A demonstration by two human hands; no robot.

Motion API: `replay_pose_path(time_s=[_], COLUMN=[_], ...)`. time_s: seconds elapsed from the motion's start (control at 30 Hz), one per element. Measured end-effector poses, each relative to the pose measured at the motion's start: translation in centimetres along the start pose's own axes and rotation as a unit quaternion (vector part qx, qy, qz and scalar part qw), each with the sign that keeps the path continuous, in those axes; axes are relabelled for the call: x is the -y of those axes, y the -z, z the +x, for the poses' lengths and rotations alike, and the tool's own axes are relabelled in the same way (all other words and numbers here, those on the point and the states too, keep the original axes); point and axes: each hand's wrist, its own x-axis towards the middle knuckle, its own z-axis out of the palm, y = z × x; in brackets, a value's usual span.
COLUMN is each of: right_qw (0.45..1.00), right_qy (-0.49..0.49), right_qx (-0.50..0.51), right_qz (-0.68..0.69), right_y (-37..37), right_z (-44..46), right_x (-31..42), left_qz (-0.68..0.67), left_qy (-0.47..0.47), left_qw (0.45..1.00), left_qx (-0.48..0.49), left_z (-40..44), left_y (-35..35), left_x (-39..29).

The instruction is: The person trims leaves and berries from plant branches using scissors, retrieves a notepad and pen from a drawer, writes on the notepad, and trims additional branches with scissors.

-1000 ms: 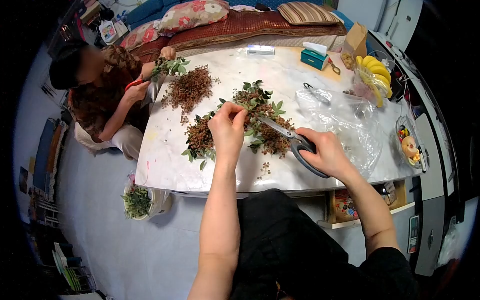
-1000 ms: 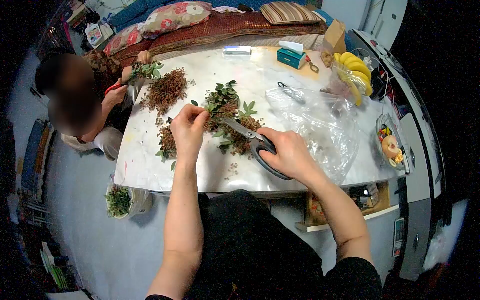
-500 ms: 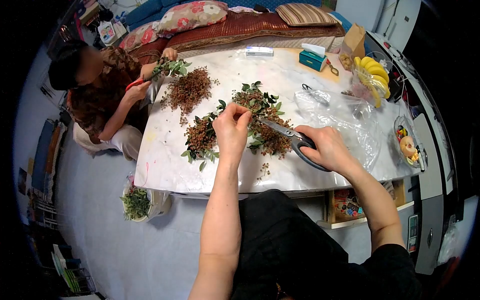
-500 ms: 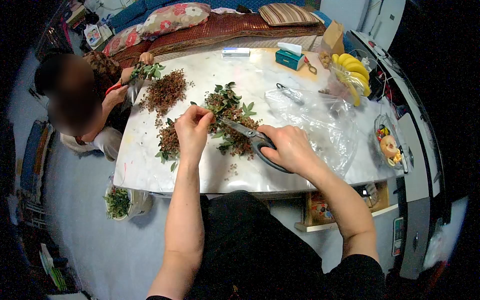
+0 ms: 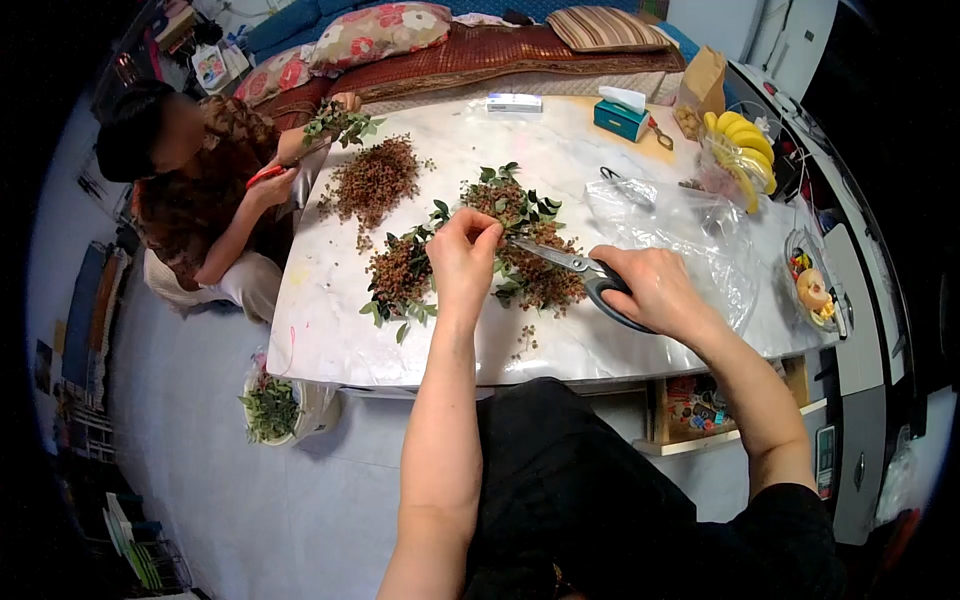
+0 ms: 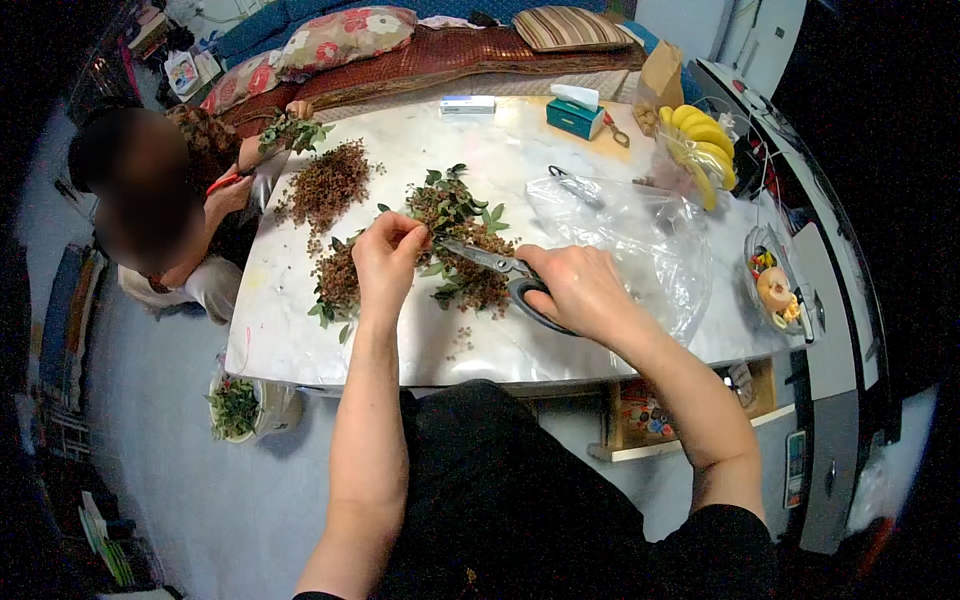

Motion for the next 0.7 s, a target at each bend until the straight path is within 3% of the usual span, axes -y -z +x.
replay_pose_path(time_s=[0.7], right_qw=[1.000], right_qy=[0.013], right_qx=[-0.012], right_qz=[-0.008], right_y=[0.84], right_z=[-0.69], right_x=[-0.01], left_qz=[-0.018], left_qy=[0.026], left_qw=[0.999], left_qx=[0.001], left_z=[0.31], left_y=[0.21], left_x=[0.27])
